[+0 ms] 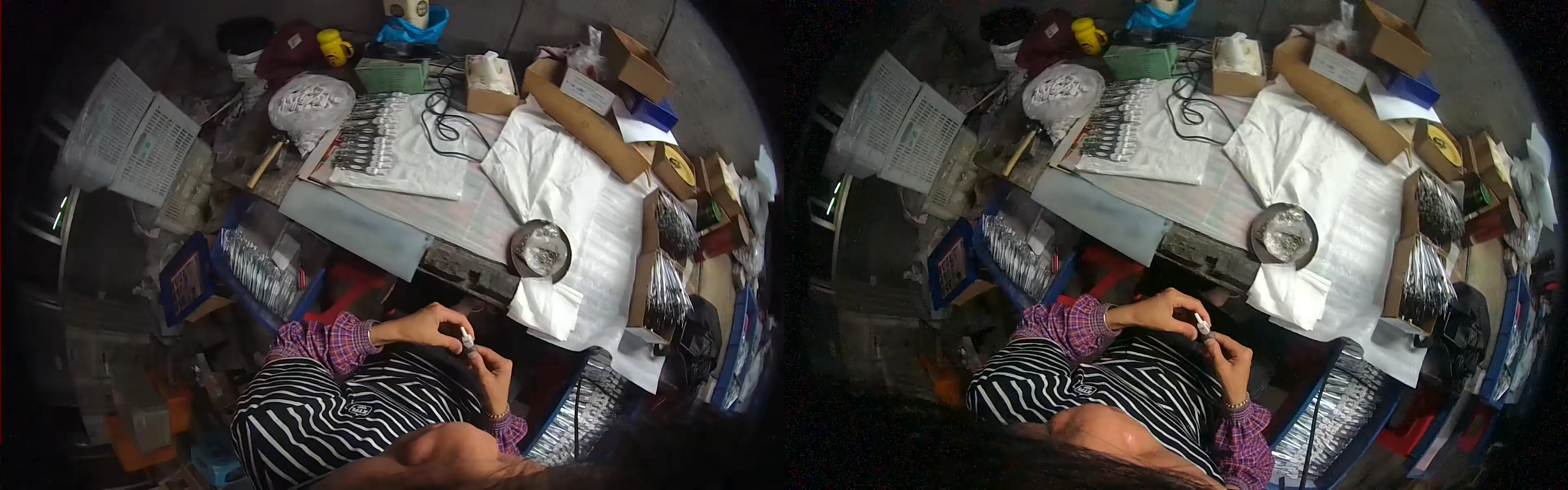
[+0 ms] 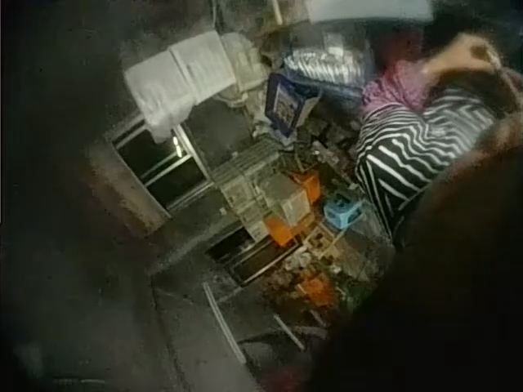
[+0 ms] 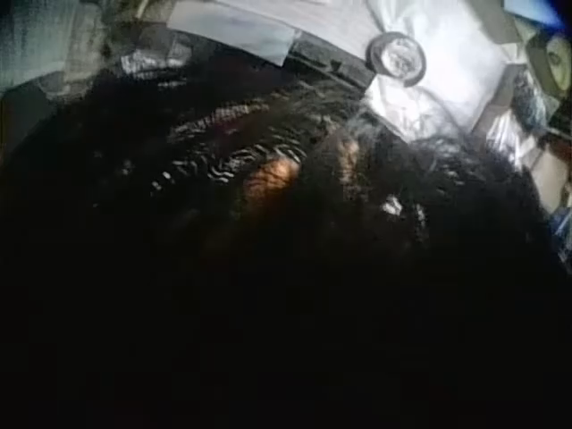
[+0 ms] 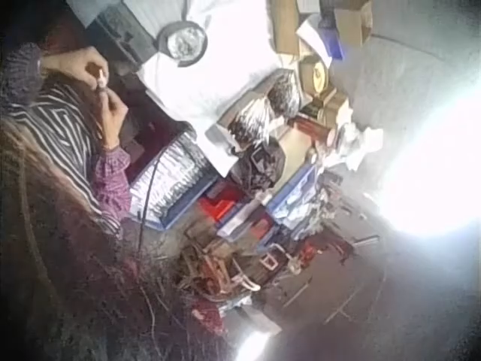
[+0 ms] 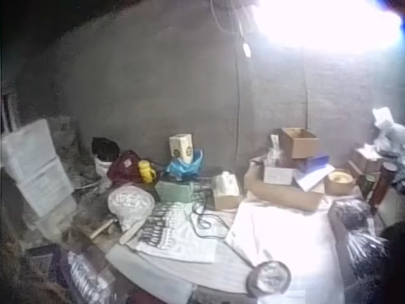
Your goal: Assembling small white plastic components into metal hardware sliders.
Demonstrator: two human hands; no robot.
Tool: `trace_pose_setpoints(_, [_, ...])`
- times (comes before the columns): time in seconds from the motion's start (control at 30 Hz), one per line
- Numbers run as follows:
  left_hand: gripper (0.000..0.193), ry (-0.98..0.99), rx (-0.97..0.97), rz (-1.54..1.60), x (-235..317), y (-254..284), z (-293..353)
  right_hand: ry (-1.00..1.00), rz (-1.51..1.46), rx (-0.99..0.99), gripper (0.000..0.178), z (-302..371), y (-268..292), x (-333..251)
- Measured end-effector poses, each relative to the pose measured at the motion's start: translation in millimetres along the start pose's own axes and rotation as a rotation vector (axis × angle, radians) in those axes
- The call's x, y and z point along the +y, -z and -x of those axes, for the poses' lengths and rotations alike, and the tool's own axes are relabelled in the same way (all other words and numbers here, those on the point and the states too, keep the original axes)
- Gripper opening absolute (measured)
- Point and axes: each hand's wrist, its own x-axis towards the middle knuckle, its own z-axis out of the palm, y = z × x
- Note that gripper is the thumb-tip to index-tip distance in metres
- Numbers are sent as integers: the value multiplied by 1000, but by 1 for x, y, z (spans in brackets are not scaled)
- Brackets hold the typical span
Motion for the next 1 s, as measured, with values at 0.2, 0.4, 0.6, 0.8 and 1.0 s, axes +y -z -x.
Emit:
trace_pose_setpoints(0.2, [20,46,26,374,-14,3,3,65,129,66,16,-5,-16,-3])
trace_pose_setpoints(0.4, [18,-8,362,653,7,96,10,132,33,31,23,-9,-17,1])
trace_pose_setpoints(0.6, [28,-39,937,-125,29,231,33,90,82,-32,27,0,-15,11])
trace_pose_setpoints(0.8, [24,-5,777,-656,-7,268,32,81,172,-56,30,4,-15,12])
trace_pose_setpoints(1.0, [28,16,702,-687,2,245,38,3,175,-66,32,3,-7,19])
